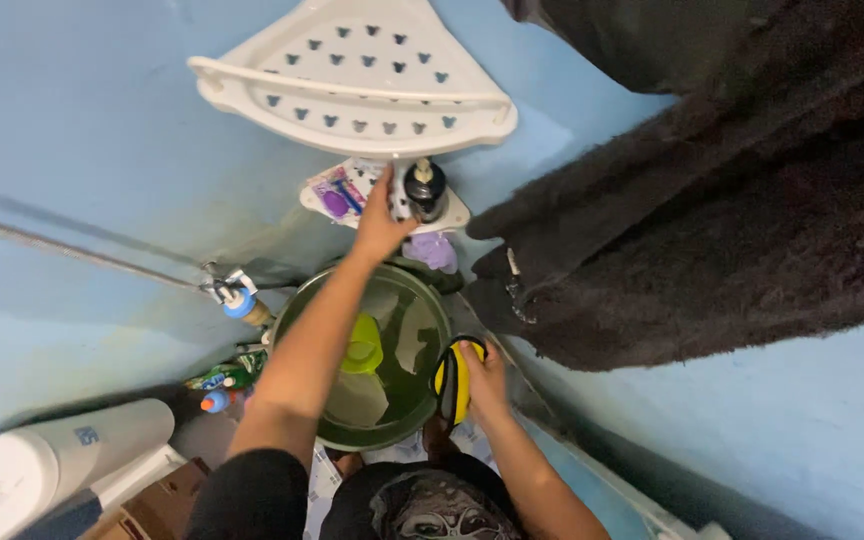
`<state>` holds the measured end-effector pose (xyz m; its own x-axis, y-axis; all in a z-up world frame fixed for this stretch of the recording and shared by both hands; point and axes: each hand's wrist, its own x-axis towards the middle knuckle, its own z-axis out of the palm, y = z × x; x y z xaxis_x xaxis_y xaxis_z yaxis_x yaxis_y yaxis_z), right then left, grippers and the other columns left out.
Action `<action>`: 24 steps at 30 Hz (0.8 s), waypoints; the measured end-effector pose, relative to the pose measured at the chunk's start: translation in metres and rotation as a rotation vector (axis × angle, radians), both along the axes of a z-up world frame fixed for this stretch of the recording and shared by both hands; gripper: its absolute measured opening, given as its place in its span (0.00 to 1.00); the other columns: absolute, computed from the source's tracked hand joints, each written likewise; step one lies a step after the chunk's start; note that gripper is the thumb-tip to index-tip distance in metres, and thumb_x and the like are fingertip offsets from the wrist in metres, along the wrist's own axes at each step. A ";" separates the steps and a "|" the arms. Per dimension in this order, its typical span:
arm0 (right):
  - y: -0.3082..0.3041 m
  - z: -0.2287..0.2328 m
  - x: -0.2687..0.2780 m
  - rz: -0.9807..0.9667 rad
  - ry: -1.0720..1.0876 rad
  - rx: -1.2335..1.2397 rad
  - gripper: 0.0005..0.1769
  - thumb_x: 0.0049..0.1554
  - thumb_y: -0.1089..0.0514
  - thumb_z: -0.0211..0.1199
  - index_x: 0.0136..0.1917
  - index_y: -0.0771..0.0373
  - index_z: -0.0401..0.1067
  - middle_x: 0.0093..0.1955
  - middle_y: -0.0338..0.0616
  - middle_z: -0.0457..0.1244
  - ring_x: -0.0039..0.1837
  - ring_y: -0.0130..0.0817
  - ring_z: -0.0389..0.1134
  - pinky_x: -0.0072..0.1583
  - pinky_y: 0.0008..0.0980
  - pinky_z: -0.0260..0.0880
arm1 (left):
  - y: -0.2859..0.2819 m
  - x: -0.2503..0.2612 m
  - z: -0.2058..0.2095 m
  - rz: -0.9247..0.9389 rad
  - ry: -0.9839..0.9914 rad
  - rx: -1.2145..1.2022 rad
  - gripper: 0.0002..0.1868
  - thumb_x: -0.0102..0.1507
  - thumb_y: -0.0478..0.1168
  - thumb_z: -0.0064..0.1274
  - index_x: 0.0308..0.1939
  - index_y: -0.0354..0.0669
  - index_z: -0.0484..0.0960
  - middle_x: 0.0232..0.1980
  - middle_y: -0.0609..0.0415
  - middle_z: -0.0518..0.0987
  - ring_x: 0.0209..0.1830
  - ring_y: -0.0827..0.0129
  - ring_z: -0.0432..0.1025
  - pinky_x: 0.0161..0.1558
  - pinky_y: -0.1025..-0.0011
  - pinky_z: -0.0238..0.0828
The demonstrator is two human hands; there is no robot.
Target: The person wipes several bathroom bottles with a cloth, including a black pump bottle and a small white bottle, then places them on a corner shelf. The person also handles a pink sponge and a grey cloth during the process.
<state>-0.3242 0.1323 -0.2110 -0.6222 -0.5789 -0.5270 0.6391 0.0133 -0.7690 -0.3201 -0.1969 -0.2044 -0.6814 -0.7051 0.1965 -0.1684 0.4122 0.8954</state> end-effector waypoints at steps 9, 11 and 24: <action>-0.037 -0.032 0.027 0.516 -0.395 -0.196 0.24 0.66 0.51 0.49 0.74 0.59 0.64 0.64 0.44 0.66 0.61 0.37 0.69 0.62 0.41 0.71 | 0.232 0.214 -0.050 0.265 0.016 0.569 0.19 0.72 0.45 0.51 0.64 0.39 0.78 0.60 0.51 0.81 0.63 0.66 0.73 0.64 0.68 0.67; -0.055 -0.021 0.050 0.679 -0.482 -0.164 0.26 0.67 0.49 0.48 0.75 0.56 0.63 0.64 0.43 0.66 0.60 0.38 0.69 0.61 0.42 0.70 | 0.264 0.267 -0.020 0.420 0.029 0.725 0.22 0.73 0.49 0.43 0.66 0.42 0.77 0.62 0.53 0.81 0.62 0.68 0.74 0.63 0.68 0.70; -0.044 0.039 0.247 1.124 -0.890 -0.227 0.57 0.54 0.18 0.49 0.82 0.59 0.52 0.78 0.48 0.56 0.76 0.46 0.58 0.75 0.48 0.55 | 0.342 0.437 0.076 1.009 -0.125 0.451 0.22 0.57 0.45 0.69 0.50 0.36 0.83 0.44 0.47 0.85 0.41 0.65 0.77 0.42 0.68 0.74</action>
